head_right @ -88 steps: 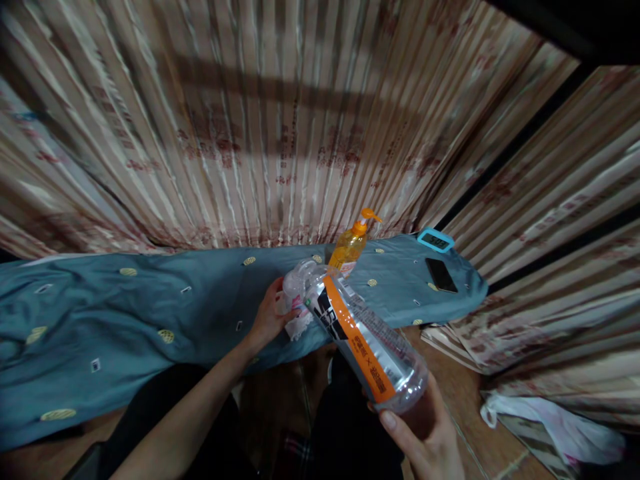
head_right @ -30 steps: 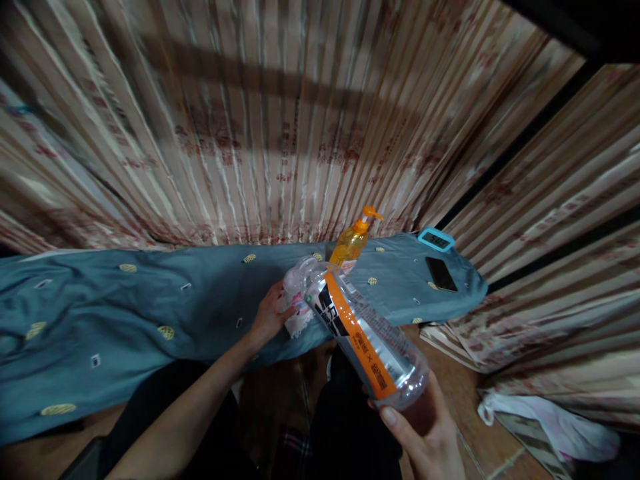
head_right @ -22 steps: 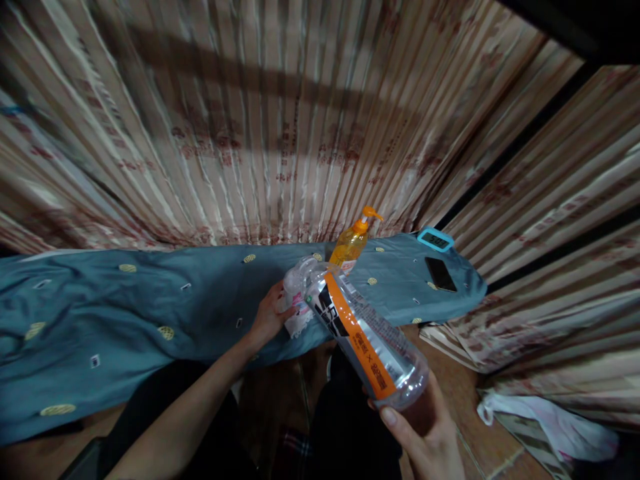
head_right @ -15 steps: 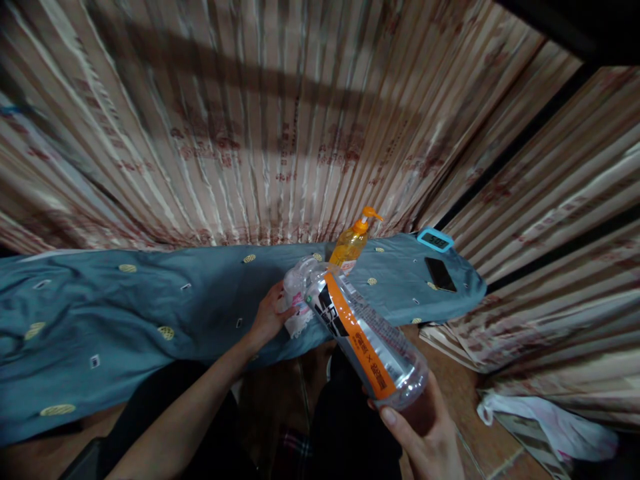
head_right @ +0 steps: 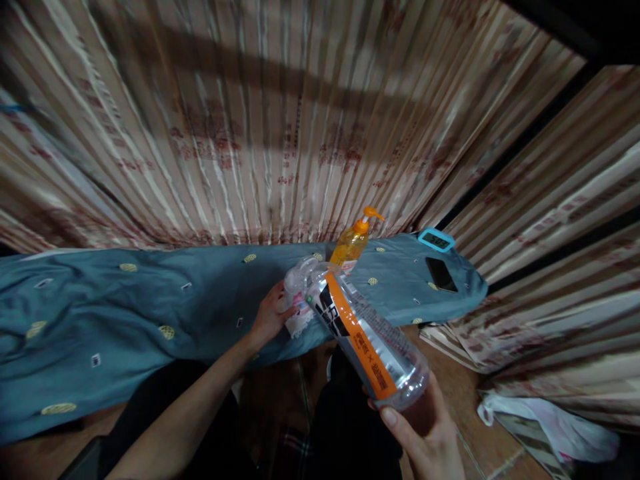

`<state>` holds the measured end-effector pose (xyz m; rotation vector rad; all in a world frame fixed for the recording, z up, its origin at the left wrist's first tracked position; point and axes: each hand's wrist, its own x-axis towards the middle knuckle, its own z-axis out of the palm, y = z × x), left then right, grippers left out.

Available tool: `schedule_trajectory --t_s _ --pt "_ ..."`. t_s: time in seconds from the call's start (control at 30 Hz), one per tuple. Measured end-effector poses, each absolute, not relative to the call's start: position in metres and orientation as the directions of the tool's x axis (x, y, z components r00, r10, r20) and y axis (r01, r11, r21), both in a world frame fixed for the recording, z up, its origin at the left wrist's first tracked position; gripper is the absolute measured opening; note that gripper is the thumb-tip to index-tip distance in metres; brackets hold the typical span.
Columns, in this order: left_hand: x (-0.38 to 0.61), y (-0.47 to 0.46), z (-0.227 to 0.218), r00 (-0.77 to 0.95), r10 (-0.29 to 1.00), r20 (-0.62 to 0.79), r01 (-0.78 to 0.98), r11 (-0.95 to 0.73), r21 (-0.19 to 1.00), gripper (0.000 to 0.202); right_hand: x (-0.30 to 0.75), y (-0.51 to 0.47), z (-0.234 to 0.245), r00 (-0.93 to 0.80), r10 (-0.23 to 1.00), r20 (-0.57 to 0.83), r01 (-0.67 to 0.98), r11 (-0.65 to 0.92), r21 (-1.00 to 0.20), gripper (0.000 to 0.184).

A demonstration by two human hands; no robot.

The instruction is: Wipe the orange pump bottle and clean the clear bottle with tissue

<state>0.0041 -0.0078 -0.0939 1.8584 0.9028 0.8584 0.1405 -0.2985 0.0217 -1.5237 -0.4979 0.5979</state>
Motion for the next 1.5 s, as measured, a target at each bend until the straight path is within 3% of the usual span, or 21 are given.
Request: schedule_trajectory --t_s 0.1,0.5,0.7,0.9,1.2,1.5 --pt "0.004 -0.007 -0.096 0.499 0.844 0.196 0.228 -0.346 0.910 0.067 0.148 -0.302 0.016 0.729 0.684 -0.040 -0.013 -0.043 -0.999 0.086" --pt "0.004 -0.008 -0.094 0.492 0.854 0.170 0.228 -0.314 0.921 0.066 0.132 -0.293 0.027 0.799 0.597 -0.070 -0.047 -0.053 -0.997 0.079" --pt "0.002 -0.011 -0.090 0.480 0.864 0.152 0.209 -0.280 0.937 0.067 0.146 -0.297 0.021 0.758 0.644 -0.103 -0.042 -0.109 -0.993 0.105" --pt "0.003 -0.011 -0.097 0.448 0.880 0.158 0.217 -0.278 0.936 0.070 0.146 -0.291 0.017 0.757 0.644 -0.111 -0.123 -0.027 -0.992 0.109" --pt "0.003 -0.018 -0.097 0.432 0.890 0.149 0.213 -0.262 0.941 0.071 0.130 -0.279 0.028 0.786 0.609 -0.105 -0.181 0.064 -0.981 0.088" --pt "0.004 -0.020 -0.086 0.434 0.891 0.132 0.250 -0.259 0.933 0.070 0.130 -0.279 0.027 0.773 0.623 -0.121 -0.182 0.034 -0.983 0.082"
